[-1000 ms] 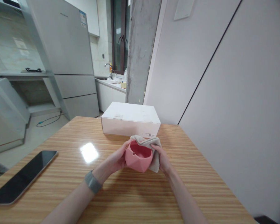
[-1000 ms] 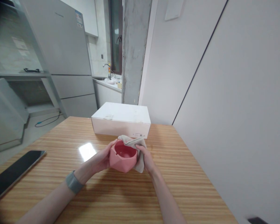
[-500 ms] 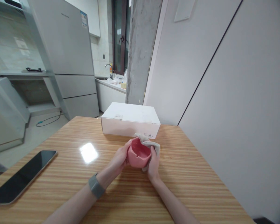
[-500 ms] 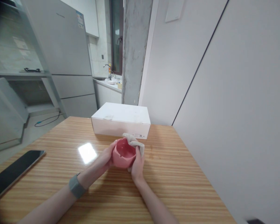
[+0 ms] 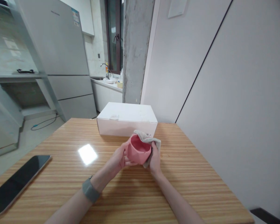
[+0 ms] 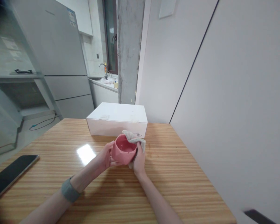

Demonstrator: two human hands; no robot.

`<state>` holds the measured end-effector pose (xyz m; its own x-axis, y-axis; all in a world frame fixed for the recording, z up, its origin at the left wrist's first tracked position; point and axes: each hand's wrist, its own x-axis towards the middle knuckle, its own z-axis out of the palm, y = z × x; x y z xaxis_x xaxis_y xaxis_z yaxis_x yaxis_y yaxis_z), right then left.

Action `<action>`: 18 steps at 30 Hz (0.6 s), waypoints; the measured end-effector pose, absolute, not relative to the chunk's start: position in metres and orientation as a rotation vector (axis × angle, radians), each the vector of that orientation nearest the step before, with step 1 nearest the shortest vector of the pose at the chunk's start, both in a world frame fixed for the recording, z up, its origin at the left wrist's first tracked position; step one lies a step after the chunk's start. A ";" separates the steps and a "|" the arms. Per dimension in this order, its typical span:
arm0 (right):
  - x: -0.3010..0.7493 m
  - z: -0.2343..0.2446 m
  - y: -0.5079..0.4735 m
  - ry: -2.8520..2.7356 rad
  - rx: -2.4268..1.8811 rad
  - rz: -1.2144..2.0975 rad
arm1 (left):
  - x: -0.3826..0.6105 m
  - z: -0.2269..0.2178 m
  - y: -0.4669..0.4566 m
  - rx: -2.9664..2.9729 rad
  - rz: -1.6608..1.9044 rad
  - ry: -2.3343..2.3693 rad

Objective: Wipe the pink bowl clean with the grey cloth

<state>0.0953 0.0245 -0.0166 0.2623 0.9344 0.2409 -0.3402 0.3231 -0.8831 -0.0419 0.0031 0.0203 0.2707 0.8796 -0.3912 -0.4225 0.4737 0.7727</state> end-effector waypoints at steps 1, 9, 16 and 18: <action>0.100 -0.013 0.028 -0.876 -0.799 1.102 | -0.045 0.022 0.004 0.586 0.903 0.925; 0.099 -0.011 0.031 -0.841 -0.728 1.394 | -0.057 0.015 0.007 0.640 0.796 0.846; 0.081 -0.019 0.015 -0.794 -0.842 1.033 | -0.053 0.013 0.010 0.573 0.895 0.840; 0.080 -0.021 0.010 -0.829 -0.858 0.928 | -0.046 0.012 0.007 0.558 0.945 0.806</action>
<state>0.0798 0.0096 -0.0212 0.3629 0.9056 0.2197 -0.3201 0.3426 -0.8833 -0.0463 0.0070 0.0115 0.3409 0.8712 -0.3532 -0.4868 0.4850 0.7264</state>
